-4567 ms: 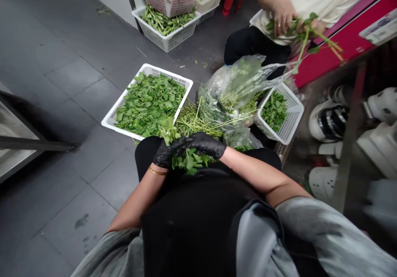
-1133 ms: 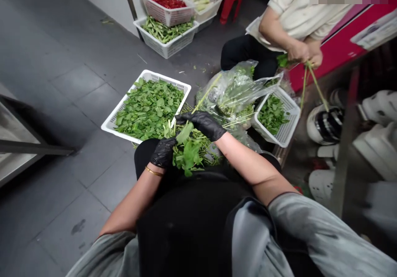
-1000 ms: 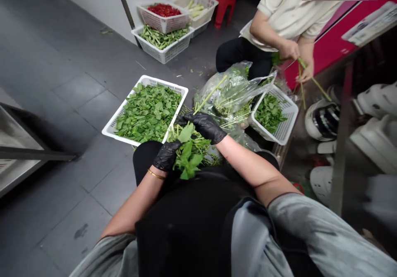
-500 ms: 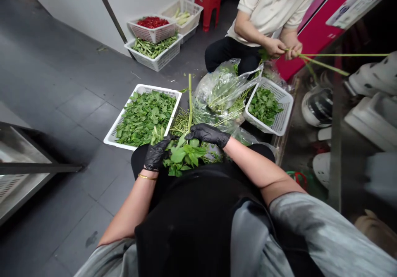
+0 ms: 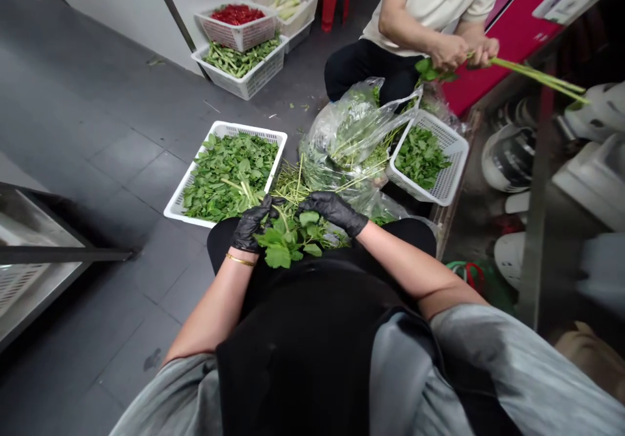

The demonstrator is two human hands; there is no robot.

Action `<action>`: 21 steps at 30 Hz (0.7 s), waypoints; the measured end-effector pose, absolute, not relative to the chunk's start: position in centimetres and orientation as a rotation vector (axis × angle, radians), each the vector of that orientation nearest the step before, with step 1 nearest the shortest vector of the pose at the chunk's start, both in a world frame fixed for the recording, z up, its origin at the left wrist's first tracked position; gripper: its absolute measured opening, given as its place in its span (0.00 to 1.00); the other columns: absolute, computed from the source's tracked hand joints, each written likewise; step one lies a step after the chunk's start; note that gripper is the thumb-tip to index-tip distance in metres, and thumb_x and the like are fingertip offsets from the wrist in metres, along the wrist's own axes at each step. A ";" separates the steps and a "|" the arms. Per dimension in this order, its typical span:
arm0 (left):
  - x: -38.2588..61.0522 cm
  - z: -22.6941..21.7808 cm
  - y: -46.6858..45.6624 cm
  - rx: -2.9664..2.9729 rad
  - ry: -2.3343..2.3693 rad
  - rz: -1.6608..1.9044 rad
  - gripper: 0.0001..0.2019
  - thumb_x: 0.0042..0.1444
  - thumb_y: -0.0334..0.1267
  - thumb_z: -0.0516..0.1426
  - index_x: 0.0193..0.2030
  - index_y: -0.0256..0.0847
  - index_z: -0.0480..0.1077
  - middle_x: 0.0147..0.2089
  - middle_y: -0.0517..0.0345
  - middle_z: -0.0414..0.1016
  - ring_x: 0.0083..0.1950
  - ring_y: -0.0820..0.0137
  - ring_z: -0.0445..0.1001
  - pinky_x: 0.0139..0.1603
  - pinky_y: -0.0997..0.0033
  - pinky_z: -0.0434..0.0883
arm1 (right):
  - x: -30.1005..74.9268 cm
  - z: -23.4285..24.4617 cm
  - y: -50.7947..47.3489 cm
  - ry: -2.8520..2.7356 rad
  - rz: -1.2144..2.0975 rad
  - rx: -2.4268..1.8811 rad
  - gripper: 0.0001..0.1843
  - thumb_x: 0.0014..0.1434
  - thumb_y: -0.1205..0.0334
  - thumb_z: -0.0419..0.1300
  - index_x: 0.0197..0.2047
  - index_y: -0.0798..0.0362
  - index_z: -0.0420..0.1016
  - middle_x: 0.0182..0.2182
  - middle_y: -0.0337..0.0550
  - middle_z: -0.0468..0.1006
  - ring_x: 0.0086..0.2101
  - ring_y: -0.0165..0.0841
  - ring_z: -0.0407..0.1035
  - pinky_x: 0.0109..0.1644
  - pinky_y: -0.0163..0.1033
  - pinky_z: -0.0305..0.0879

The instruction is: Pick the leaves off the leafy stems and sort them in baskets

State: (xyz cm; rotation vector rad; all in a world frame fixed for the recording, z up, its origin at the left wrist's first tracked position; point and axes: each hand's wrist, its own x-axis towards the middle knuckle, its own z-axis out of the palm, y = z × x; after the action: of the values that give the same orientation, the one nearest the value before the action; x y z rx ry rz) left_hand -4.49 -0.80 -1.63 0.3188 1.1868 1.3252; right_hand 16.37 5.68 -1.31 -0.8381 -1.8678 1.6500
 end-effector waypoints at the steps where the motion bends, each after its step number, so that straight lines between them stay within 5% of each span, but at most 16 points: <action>1: -4.3 -1.3 -0.9 0.297 1.123 1.297 0.07 0.54 0.37 0.68 0.34 0.35 0.79 0.23 0.62 0.71 0.16 0.80 0.61 0.15 0.80 0.61 | 16.2 -1.5 5.8 -1.774 1.739 -0.887 0.20 0.61 0.44 0.62 0.31 0.54 0.78 0.31 0.43 0.79 0.34 0.35 0.74 0.42 0.39 0.69; 4: -3.6 -0.6 -0.9 0.257 0.972 1.229 0.08 0.54 0.36 0.68 0.37 0.33 0.79 0.22 0.65 0.68 0.14 0.84 0.55 0.13 0.82 0.57 | 15.1 -2.0 5.5 -1.634 2.023 -0.874 0.17 0.53 0.48 0.69 0.29 0.54 0.77 0.28 0.38 0.78 0.32 0.32 0.71 0.40 0.37 0.69; 9: -3.0 -0.8 -1.1 0.239 0.858 1.191 0.07 0.57 0.36 0.66 0.40 0.35 0.79 0.16 0.69 0.59 0.14 0.79 0.57 0.17 0.80 0.64 | 13.6 -2.3 3.9 -1.194 2.252 -0.793 0.18 0.44 0.47 0.74 0.29 0.53 0.80 0.29 0.42 0.81 0.34 0.36 0.74 0.43 0.40 0.72; 13: -2.7 -1.7 -1.6 0.229 0.893 1.184 0.09 0.56 0.37 0.67 0.42 0.36 0.78 0.19 0.66 0.66 0.17 0.79 0.63 0.18 0.81 0.64 | 13.1 -2.2 3.0 -1.102 2.358 -0.809 0.21 0.43 0.42 0.72 0.27 0.53 0.79 0.27 0.43 0.80 0.33 0.38 0.74 0.41 0.42 0.73; 17: -3.2 -1.6 -1.5 0.232 0.917 1.210 0.05 0.57 0.32 0.64 0.40 0.35 0.78 0.16 0.69 0.59 0.13 0.80 0.56 0.16 0.81 0.60 | 13.7 -1.8 3.2 -1.461 2.097 -0.843 0.22 0.46 0.40 0.71 0.26 0.52 0.78 0.27 0.41 0.79 0.33 0.36 0.72 0.42 0.40 0.70; 21: -4.7 -0.9 -0.9 0.242 0.933 1.514 0.07 0.53 0.29 0.65 0.40 0.37 0.78 0.21 0.67 0.65 0.14 0.83 0.55 0.13 0.84 0.55 | 15.4 -1.0 4.4 -1.759 1.711 -0.916 0.18 0.53 0.44 0.68 0.32 0.53 0.82 0.34 0.43 0.81 0.38 0.37 0.74 0.45 0.39 0.68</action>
State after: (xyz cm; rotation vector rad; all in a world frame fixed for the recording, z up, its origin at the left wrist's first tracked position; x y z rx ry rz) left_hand -4.69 -0.93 -0.94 0.2417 0.9331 1.5135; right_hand 15.38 4.39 -1.00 -0.9156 -1.7595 1.7113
